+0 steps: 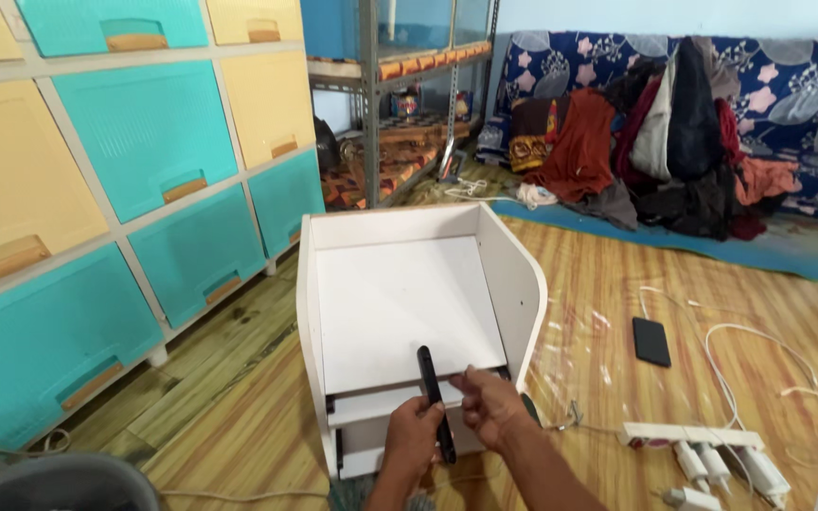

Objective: The person wipes the interior surfaces of a white wooden shelf unit with a cloth, then inserts black metal drawer slides into the side panels. The person aligns and secures the slides in place.

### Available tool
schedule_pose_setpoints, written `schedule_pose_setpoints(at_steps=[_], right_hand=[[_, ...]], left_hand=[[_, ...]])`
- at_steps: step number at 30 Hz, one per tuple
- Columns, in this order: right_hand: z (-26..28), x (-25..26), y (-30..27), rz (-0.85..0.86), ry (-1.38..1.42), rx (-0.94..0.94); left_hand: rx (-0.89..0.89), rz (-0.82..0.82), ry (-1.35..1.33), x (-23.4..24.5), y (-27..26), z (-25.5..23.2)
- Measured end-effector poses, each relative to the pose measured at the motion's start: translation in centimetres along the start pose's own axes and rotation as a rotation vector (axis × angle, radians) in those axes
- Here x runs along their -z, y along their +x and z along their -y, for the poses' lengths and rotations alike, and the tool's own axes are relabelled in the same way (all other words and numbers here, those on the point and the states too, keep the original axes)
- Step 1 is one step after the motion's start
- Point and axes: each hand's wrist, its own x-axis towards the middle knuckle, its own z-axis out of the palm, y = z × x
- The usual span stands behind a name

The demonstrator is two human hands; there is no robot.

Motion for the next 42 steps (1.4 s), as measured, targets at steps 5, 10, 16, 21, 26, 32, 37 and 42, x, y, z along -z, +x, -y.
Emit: schedule_pose_setpoints(at_steps=[5,10,16,21,26,32,37,42], right_hand=[[-1.7,-0.6,1.0,0.087,0.068,-0.034],[-0.7,-1.1,-1.2,0.059,0.028,0.019],[2.1,-2.1,-5.5,0.087,0.044,0.117],[5.4,-3.2,-8.6,0.157,-0.053,0.196],[7.8,-4.2,-10.5,0.125,-0.235,0.281],[8.3,-4.0,-11.7,0.143,-0.351,0.323],[8.1,-3.5,-12.1,0.132,-0.458,0.332],[7.7,-3.0,-11.5,0.154,-0.45,0.396]], left_hand=[[-0.126,-0.051,0.105,0.0,0.0,0.1],[-0.109,0.066,0.079,0.1,-1.5,-0.9],[-0.031,0.347,-0.014,1.4,-3.5,-2.3],[0.065,0.447,-0.005,2.8,-5.1,-3.7],[0.096,0.489,-0.048,2.1,-4.9,-5.4],[0.166,0.529,-0.113,3.3,-3.9,-5.5],[0.165,0.449,-0.13,3.5,-3.4,-5.3],[0.067,0.31,-0.064,1.8,-2.9,-8.0]])
